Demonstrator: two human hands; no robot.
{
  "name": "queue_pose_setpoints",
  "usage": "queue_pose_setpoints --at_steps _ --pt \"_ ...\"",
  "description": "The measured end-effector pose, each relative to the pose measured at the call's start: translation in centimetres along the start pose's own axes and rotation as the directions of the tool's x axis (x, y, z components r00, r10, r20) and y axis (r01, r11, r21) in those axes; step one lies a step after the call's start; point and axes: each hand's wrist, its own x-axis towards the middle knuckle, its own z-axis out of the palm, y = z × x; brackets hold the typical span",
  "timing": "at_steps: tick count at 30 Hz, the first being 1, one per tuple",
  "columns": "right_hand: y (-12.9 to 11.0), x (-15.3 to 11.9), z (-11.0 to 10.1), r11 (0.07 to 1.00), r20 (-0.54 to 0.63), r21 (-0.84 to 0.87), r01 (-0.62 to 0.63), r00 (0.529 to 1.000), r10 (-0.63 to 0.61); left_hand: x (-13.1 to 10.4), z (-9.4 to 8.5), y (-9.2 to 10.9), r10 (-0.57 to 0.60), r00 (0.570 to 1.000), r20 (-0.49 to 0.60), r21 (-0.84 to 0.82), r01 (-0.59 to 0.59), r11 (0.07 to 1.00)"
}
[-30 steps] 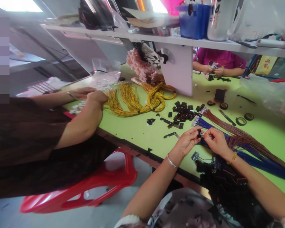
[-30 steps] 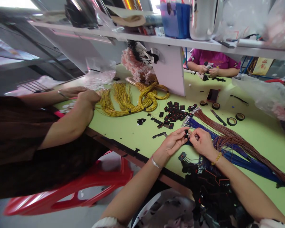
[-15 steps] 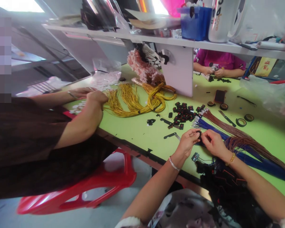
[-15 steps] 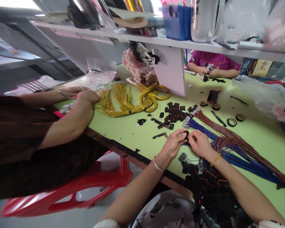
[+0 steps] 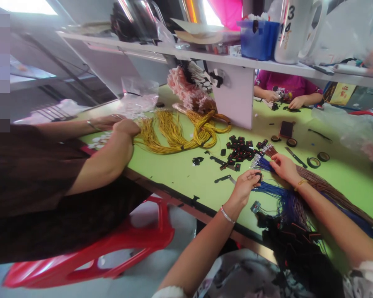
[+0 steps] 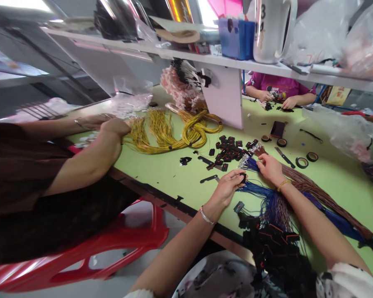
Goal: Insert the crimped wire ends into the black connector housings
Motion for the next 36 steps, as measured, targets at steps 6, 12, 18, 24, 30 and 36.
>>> queue_pose_setpoints --at_steps 6,12,18,24,30,36 --pt "0.7 1.1 0.9 0.979 0.08 -0.197 0.045 0.996 -0.03 -0.1 -0.2 0.0 -0.023 1.0 -0.017 -0.051 0.022 0.998" --pt "0.5 1.3 -0.4 0.906 0.083 -0.422 0.041 0.997 -0.007 -0.2 0.0 -0.2 -0.028 0.999 0.02 -0.049 0.029 0.998" --pt "0.9 2.4 -0.6 0.953 0.264 -0.278 0.121 0.964 -0.045 -0.4 0.0 -0.1 -0.039 0.998 0.039 -0.055 0.042 0.998" --pt "1.4 2.8 -1.7 0.963 0.149 -0.246 0.107 0.986 -0.071 -0.3 0.0 -0.2 -0.054 0.997 0.054 -0.08 0.058 0.995" --pt "-2.4 2.9 -1.8 0.973 0.091 0.166 0.164 0.979 -0.18 -0.4 0.0 -0.3 -0.058 0.995 0.079 -0.122 0.067 0.99" --pt "-5.1 0.8 -1.7 0.887 0.063 0.441 0.137 0.981 -0.183 -0.3 -0.2 -0.6 -0.047 0.992 0.116 -0.203 0.07 0.977"
